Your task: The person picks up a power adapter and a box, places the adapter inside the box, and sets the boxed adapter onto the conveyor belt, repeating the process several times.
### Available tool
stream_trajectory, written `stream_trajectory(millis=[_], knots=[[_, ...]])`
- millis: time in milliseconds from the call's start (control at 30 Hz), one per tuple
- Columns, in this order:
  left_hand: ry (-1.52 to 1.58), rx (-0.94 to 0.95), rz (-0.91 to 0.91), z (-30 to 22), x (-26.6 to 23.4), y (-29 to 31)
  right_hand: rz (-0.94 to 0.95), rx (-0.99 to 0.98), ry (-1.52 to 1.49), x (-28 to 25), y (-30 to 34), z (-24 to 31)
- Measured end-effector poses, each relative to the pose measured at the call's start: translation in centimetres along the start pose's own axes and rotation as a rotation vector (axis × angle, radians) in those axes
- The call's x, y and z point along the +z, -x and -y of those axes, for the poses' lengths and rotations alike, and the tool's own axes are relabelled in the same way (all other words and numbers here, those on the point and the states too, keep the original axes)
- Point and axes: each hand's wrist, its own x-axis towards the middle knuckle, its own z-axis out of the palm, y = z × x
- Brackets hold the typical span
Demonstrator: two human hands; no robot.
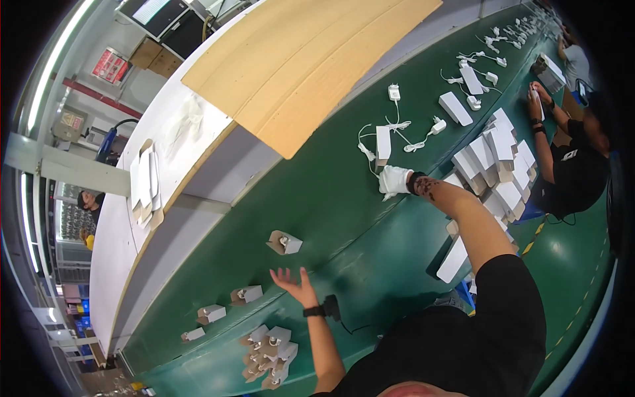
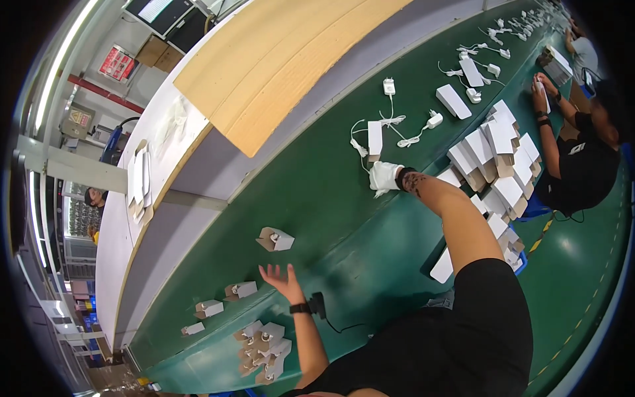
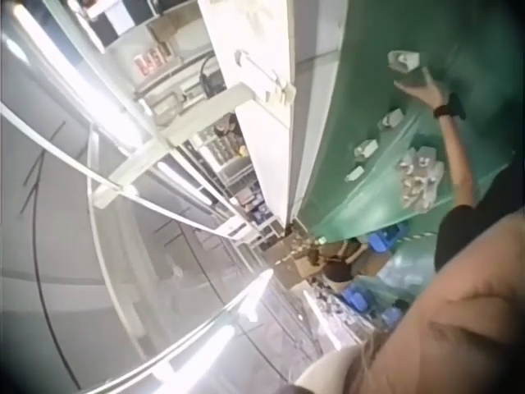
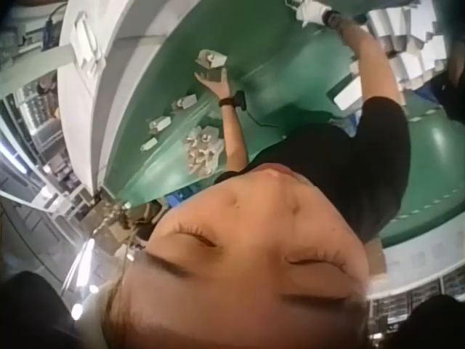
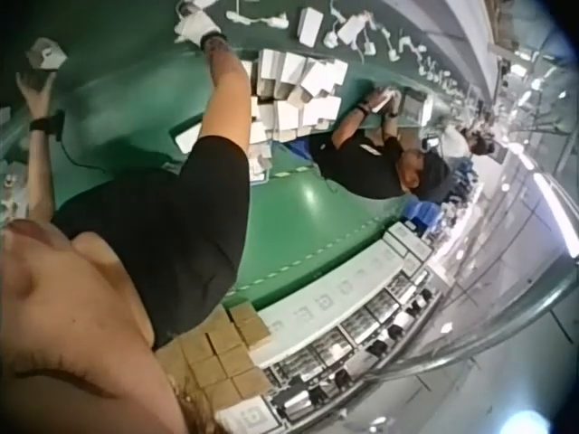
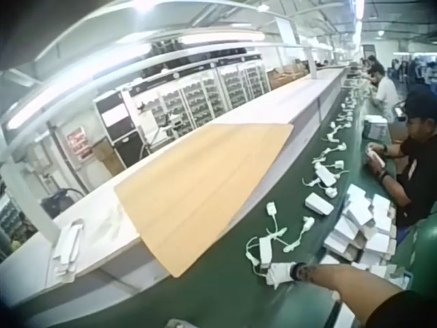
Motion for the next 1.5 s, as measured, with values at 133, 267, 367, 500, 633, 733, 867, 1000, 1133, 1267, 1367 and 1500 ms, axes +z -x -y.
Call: stream_trajectory(millis=[133,267,367,500,633,733,867,1000,1133,1267,1367,1500], knots=[[0.107,-0.055,0.060,-1.4,-5.0,3.7,-0.190,0.331,-0.193,-2.2,-1.3,5.5],[-0.257,0.431,-0.159,-7.0,-14.7,-1.5,-0.847,0.377,-0.527,-7.2,0.1,10.9],[-0.356,0.748,-0.305,-14.6,-17.6,-4.6,-0.822,0.629,-1.595,-9.5,3.2,14.3],[-0.512,0.952,-0.148,-25.0,-18.9,-6.3,-0.853,0.189,-1.973,-17.2,6.9,17.5],[0.195,0.630,0.170,-28.2,-11.9,-5.3,-0.555,-0.034,-2.270,-24.0,7.0,23.9],[0.291,0.521,0.189,-25.3,-6.0,-2.6,-0.366,-0.243,-2.075,-26.3,5.8,28.5],[-0.208,0.747,-0.024,-21.5,-4.1,0.1,-0.533,-0.249,-2.237,-21.9,2.9,32.1],[0.132,0.444,0.142,-19.8,-3.1,2.4,-0.310,-0.182,-3.074,-20.1,3.8,33.4],[0.835,0.034,0.183,-18.6,-3.4,2.8,-0.454,0.018,-2.840,-20.0,4.4,34.3],[0.620,0.151,0.186,-16.7,-3.7,3.0,-0.457,-0.045,-2.720,-18.2,4.0,34.7],[0.407,0.278,0.189,-14.8,-3.5,3.5,-0.289,0.026,-2.705,-17.2,4.3,34.5],[0.259,0.319,0.228,-11.8,-3.6,5.1,-0.342,0.185,-2.151,-16.9,5.4,32.4]])
